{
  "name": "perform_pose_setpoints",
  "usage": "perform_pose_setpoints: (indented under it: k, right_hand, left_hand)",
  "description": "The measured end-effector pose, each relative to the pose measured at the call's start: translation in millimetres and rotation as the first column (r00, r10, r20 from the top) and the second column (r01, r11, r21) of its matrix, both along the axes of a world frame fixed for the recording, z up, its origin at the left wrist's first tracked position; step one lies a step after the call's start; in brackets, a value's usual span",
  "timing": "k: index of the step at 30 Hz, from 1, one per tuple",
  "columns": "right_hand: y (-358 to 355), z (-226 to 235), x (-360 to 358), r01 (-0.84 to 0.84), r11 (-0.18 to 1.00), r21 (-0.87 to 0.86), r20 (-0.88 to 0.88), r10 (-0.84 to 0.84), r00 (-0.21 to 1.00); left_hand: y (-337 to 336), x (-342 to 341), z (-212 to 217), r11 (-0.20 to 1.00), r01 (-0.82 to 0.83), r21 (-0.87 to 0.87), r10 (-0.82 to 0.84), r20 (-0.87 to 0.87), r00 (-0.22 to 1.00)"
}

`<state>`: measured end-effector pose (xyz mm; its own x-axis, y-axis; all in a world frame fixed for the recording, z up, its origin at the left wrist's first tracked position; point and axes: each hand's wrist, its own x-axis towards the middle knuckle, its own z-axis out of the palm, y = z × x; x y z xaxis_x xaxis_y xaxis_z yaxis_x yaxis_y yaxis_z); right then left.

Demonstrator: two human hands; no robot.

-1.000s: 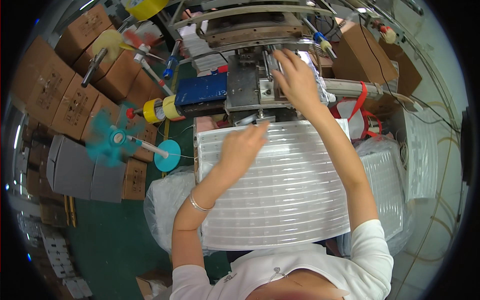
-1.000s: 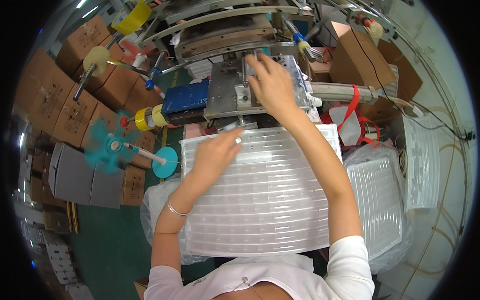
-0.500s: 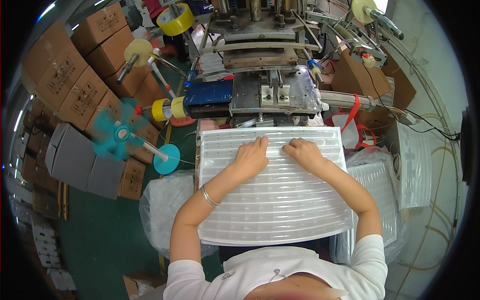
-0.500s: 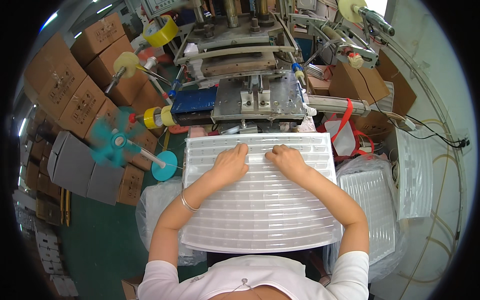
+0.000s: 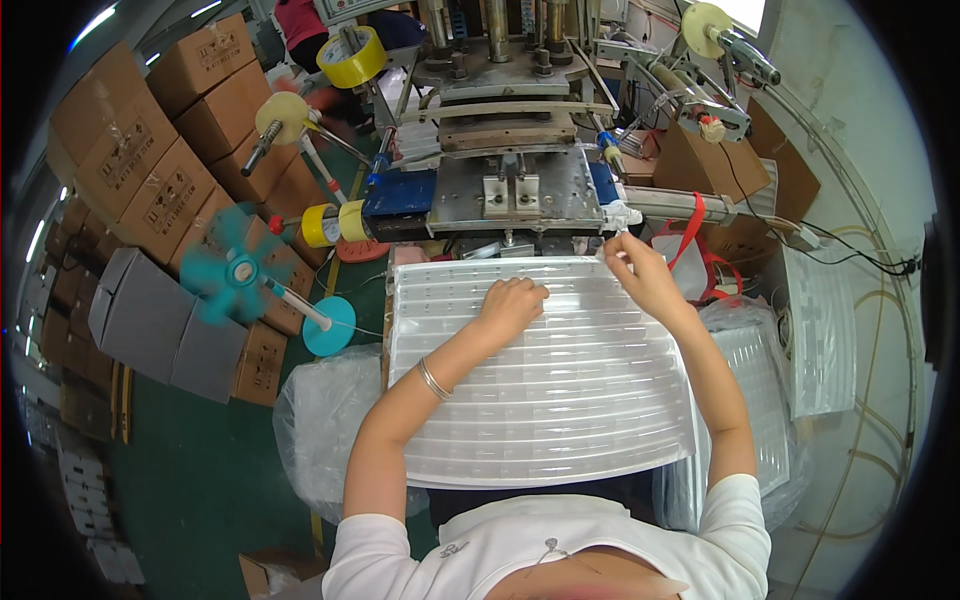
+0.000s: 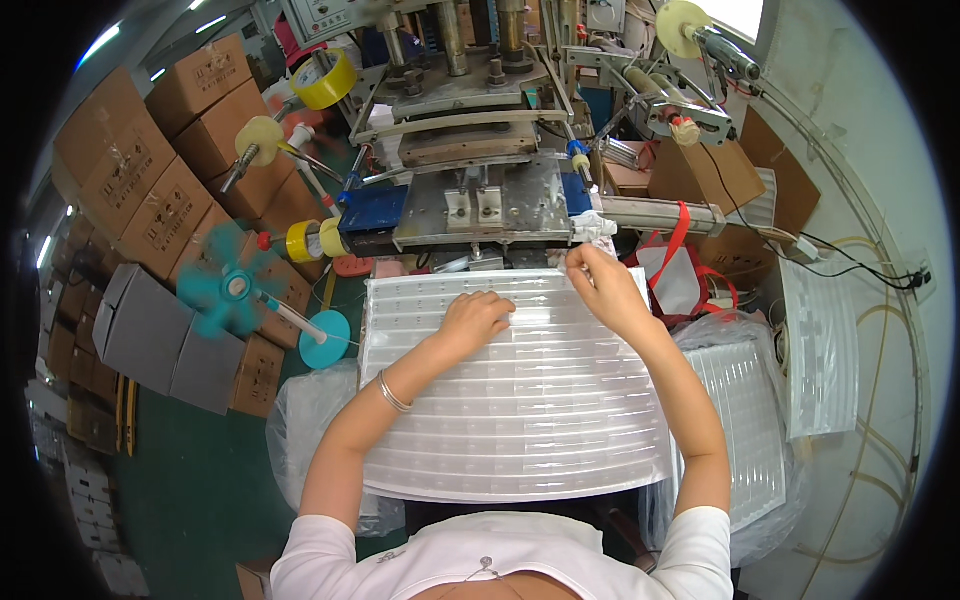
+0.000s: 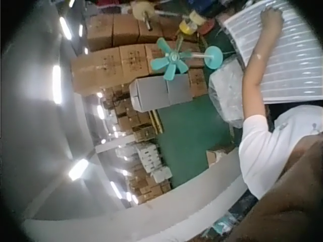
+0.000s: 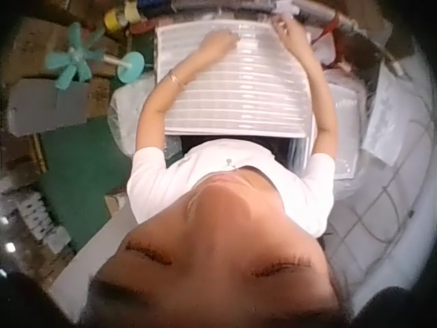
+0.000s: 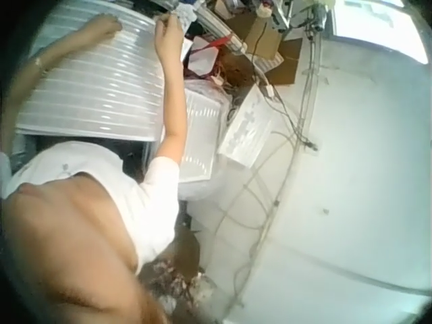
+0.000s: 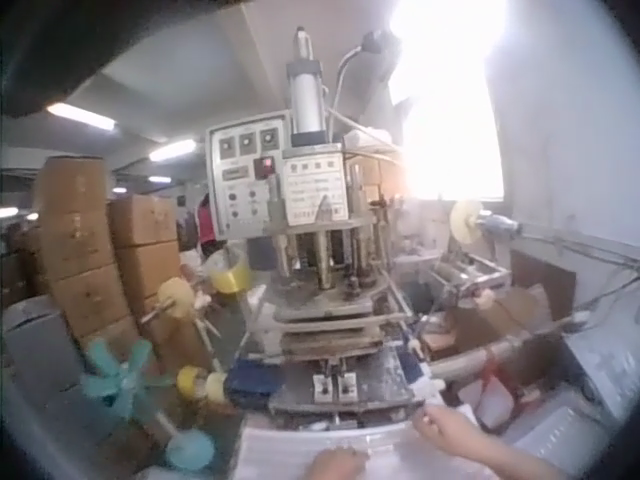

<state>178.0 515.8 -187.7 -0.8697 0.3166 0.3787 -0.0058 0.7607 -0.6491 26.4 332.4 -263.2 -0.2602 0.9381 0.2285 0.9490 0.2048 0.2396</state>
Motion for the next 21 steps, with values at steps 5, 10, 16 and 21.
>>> perform_pose_setpoints:
  k: [5,10,16,21]
  right_hand:
    - [-8,29,-9,0.019,0.984,-0.179,-0.114,-0.040,0.993]
    - [3,33,-11,-0.007,0.980,-0.199,-0.226,-0.039,0.973]
    - [-6,36,-51,0.072,0.979,-0.192,-0.262,-0.122,0.957]
    - [-8,44,-106,0.217,0.946,0.242,-0.404,-0.106,0.909]
  left_hand:
    - [-13,-3,14,0.982,-0.034,0.187,0.036,-0.008,0.999]
    - [-4,-25,57,0.857,-0.231,0.460,0.220,0.079,0.972]
    - [49,-86,90,0.680,-0.220,0.700,0.510,-0.236,0.827]
    - [55,-81,105,0.806,-0.191,0.560,0.391,-0.263,0.882]
